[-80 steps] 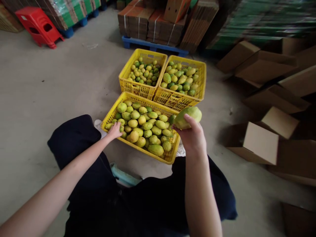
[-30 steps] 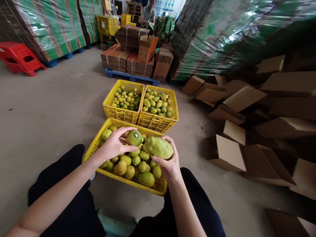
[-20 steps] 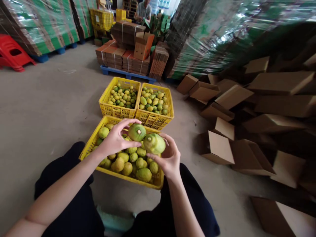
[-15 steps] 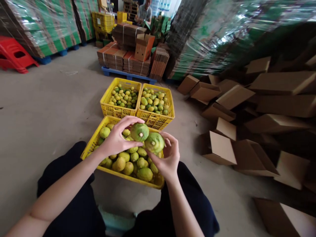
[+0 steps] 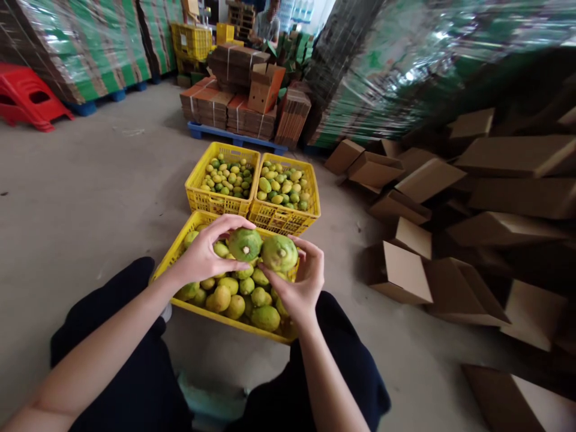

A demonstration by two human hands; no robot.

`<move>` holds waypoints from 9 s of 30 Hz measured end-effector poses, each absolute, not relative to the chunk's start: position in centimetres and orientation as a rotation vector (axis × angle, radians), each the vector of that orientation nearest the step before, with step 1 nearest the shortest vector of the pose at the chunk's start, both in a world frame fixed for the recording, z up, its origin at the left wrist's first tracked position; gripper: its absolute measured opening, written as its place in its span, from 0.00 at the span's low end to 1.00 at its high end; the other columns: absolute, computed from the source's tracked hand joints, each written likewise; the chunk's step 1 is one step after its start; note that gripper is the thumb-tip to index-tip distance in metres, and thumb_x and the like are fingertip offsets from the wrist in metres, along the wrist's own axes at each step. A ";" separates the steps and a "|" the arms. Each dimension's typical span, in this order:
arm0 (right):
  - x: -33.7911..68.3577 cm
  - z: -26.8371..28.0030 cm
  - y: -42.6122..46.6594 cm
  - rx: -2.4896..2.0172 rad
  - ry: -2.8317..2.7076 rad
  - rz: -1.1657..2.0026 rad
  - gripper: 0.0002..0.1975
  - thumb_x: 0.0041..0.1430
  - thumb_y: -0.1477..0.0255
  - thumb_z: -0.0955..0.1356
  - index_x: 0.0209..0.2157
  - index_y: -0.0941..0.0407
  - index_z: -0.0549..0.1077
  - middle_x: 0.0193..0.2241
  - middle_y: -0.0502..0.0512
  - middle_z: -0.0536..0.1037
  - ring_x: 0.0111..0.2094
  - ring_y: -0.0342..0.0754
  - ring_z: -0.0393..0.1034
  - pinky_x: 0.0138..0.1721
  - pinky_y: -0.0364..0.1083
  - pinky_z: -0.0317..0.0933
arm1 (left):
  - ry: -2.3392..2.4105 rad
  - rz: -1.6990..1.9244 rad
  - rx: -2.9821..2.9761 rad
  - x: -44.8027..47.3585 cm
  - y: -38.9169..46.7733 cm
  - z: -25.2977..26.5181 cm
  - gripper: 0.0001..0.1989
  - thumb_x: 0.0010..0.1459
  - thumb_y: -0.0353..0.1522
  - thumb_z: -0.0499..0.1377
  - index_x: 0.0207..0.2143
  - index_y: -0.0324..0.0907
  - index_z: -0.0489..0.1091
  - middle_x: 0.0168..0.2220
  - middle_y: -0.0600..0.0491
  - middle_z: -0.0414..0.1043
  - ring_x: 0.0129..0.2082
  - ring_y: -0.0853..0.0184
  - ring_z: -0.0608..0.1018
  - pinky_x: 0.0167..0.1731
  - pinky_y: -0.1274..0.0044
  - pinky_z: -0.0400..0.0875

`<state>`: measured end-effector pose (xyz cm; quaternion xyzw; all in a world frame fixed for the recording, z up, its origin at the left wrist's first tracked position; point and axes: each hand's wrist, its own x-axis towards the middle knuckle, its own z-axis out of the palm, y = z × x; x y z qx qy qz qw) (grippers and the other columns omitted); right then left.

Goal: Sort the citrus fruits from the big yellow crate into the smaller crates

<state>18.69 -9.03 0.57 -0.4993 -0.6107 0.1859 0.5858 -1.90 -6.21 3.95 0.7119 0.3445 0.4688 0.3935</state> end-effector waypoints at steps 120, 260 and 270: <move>18.1 0.1 -6.5 -0.900 0.004 1.853 0.13 0.50 0.70 0.67 0.39 0.58 0.72 0.30 0.60 0.80 0.34 0.54 0.76 0.36 0.53 0.76 | 0.885 0.902 -0.005 1.1 -4.7 2.8 0.15 0.65 0.34 0.48 0.44 0.32 0.69 0.31 0.41 0.76 0.28 0.63 0.81 0.27 0.77 0.80; 18.1 0.9 -7.8 -1.000 -0.837 1.289 0.22 0.44 0.69 0.77 0.43 0.49 0.74 0.47 0.52 0.78 0.45 0.53 0.75 0.49 0.54 0.68 | 0.844 1.173 0.898 -0.1 -5.2 1.6 0.26 0.47 0.34 0.71 0.50 0.41 0.74 0.50 0.47 0.77 0.55 0.56 0.75 0.59 0.66 0.64; 16.7 -0.5 -8.2 -1.045 -0.704 1.354 0.19 0.51 0.60 0.70 0.46 0.48 0.71 0.44 0.49 0.78 0.45 0.50 0.74 0.39 0.46 0.69 | 0.957 1.165 0.734 0.1 -5.1 1.1 0.15 0.53 0.36 0.65 0.44 0.41 0.77 0.47 0.47 0.79 0.52 0.58 0.77 0.53 0.67 0.72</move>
